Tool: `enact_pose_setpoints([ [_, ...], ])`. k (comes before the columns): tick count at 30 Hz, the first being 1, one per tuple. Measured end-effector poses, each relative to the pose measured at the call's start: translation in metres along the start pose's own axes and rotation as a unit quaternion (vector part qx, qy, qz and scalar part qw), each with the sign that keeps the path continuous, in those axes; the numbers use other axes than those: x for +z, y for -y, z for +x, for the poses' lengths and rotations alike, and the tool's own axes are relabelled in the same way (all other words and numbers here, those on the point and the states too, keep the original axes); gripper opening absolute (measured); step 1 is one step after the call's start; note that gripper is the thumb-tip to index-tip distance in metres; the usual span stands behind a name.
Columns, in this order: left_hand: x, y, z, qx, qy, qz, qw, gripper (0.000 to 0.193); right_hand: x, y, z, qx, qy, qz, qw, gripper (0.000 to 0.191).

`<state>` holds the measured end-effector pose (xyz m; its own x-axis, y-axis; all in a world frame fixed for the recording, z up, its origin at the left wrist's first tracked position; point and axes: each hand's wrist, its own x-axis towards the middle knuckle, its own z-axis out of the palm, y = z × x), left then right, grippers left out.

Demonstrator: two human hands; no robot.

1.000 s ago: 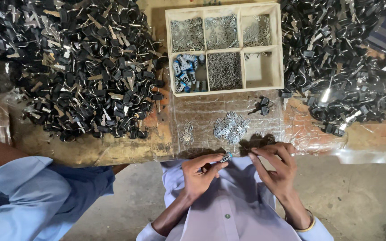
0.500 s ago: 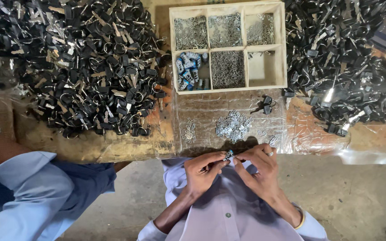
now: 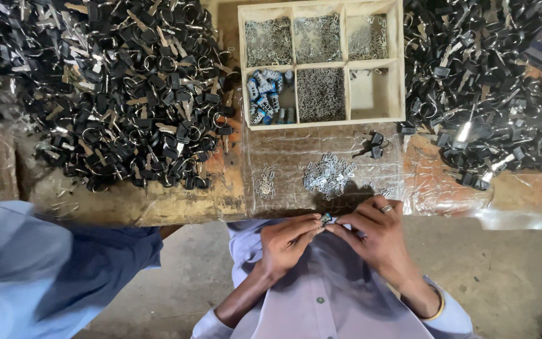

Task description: The person sits at a workbench covered with piles of small black and metal parts and assembles small blue-and-silver electrical components by hand, fitting pieces together one at a time and placing the finished assemblies into a compartmented tray. At the end the person lifts and rearranges the filled tray.

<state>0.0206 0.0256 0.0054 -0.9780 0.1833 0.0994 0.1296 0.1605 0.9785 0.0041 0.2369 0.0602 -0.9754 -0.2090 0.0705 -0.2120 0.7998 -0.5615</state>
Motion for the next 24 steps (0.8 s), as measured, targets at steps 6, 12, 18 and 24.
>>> enact_pose_setpoints([
  [6, 0.002, 0.005, -0.003, -0.092, -0.027, -0.115, 0.989, 0.021, -0.011, -0.006, -0.001, 0.033, -0.101, -0.079, 0.991, 0.04],
  [12, 0.0, 0.01, -0.007, -0.109, -0.044, -0.11, 0.987, 0.023, -0.013, -0.007, -0.013, 0.028, -0.081, -0.07, 0.994, 0.056],
  [18, 0.0, 0.01, -0.007, -0.116, -0.053, -0.108, 0.986, 0.026, -0.004, -0.028, -0.023, -0.059, -0.095, -0.054, 0.992, 0.036],
  [24, 0.002, 0.012, -0.007, -0.115, -0.063, -0.109, 0.985, 0.025, 0.002, -0.027, -0.025, -0.055, -0.099, 0.073, 0.991, 0.025],
])
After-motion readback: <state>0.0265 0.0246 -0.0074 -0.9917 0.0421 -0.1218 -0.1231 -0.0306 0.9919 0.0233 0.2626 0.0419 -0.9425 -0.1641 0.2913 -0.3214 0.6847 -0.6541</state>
